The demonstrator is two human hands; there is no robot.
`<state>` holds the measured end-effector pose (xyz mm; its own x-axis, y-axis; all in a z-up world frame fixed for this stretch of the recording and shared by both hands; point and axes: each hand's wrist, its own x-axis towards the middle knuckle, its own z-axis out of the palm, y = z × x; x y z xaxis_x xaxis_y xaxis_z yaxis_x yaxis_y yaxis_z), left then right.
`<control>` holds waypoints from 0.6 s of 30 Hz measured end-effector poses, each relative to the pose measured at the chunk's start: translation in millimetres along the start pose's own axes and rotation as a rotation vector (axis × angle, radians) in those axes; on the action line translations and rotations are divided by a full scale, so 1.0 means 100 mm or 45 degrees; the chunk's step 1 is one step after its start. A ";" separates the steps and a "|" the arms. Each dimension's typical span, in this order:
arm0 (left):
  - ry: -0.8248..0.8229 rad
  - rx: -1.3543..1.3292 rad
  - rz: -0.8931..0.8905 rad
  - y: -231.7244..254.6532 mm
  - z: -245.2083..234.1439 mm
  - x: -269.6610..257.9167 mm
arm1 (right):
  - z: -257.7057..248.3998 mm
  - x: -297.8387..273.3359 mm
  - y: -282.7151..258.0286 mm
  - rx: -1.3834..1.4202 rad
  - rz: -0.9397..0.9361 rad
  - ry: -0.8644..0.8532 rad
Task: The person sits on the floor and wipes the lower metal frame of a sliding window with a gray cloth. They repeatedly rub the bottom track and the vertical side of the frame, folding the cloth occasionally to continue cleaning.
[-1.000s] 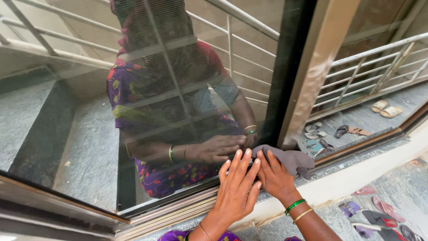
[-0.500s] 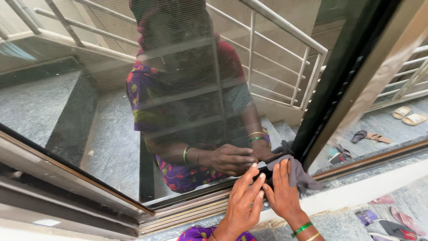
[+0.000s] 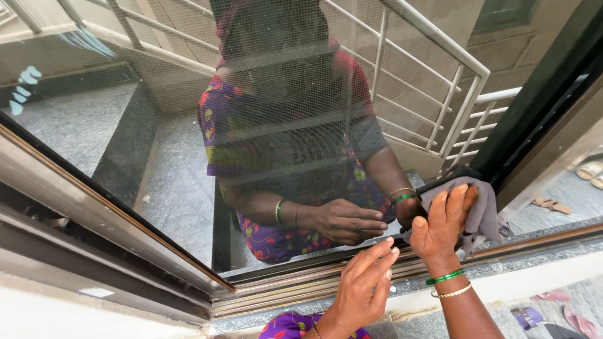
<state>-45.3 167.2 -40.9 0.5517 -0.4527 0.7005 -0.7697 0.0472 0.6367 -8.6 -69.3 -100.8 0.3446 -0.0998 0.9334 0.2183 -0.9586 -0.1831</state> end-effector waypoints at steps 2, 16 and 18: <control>0.000 -0.014 -0.012 0.00 0.02 0.00 | -0.01 -0.03 -0.08 -0.009 0.038 -0.010; 0.055 -0.071 -0.081 -0.07 0.01 -0.01 | 0.03 -0.58 -0.22 -0.014 0.071 -0.215; 0.054 -0.101 -0.106 -0.07 0.03 -0.02 | -0.02 -0.10 -0.14 -0.057 -0.055 -0.096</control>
<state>-41.9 164.6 -47.9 0.6272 -0.4197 0.6561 -0.6937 0.0820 0.7155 -16.9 -55.8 -107.3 0.4042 -0.0393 0.9138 0.1940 -0.9727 -0.1277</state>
